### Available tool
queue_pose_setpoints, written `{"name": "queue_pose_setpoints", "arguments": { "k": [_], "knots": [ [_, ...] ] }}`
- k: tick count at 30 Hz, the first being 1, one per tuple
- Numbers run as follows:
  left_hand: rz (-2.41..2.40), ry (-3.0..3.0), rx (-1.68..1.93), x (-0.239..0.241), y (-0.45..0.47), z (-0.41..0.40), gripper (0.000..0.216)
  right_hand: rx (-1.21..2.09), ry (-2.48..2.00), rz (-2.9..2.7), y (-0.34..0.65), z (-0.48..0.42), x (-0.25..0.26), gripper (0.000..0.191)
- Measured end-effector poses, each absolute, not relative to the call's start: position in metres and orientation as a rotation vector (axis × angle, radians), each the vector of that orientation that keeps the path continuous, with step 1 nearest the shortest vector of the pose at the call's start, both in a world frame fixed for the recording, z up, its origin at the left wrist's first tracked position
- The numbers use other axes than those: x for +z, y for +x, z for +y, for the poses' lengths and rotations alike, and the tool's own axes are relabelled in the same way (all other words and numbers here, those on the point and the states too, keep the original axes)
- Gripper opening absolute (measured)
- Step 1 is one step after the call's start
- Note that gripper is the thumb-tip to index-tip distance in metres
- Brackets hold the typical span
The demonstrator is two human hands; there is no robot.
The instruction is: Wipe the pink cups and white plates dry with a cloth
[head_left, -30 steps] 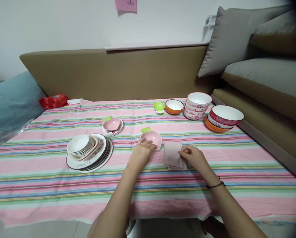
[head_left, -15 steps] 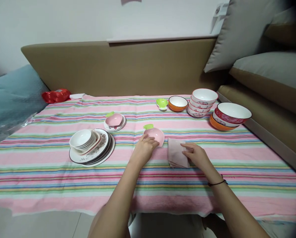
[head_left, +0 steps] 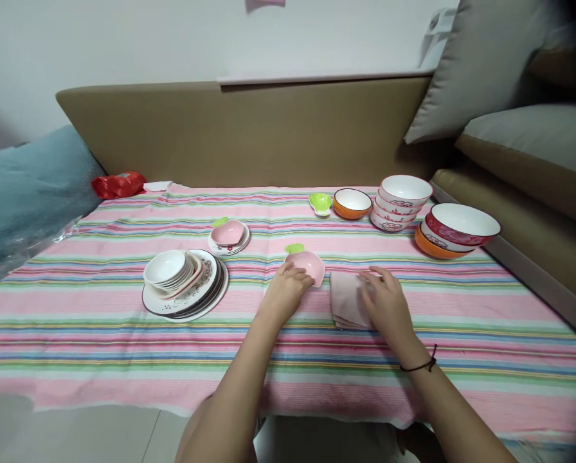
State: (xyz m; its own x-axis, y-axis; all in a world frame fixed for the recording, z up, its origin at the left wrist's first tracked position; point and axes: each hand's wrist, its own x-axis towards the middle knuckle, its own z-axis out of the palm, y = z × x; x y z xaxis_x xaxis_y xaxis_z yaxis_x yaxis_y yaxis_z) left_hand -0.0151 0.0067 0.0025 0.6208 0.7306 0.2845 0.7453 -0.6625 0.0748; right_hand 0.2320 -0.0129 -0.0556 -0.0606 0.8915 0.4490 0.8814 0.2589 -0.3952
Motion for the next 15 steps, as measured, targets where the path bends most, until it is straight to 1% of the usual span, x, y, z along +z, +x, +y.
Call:
{"name": "queue_pose_setpoints", "arguments": {
  "k": [2,4,8,11,15],
  "knots": [
    [-1.266,-2.791,-0.452,0.002,-0.015,0.007,0.029,0.001,-1.461,-2.086,0.219,-0.014,-0.057,0.039],
    [-1.261,-2.796,-0.453,0.002,-0.014,0.007,0.026,0.027,-1.421,-2.217,0.208,-0.016,-0.064,0.044],
    [-1.249,-2.806,-0.471,0.001,-0.013,0.005,0.026,0.048,-1.627,-2.256,0.198,-0.02,-0.08,0.049],
    [-1.235,-2.816,-0.482,-0.002,-0.012,0.004,0.028,0.142,-1.731,-2.261,0.199,-0.021,-0.081,0.051],
    [-1.218,-2.843,-0.487,-0.008,-0.012,0.005,0.027,0.311,-1.847,-2.231,0.199,-0.017,-0.072,0.065]
  ]
}}
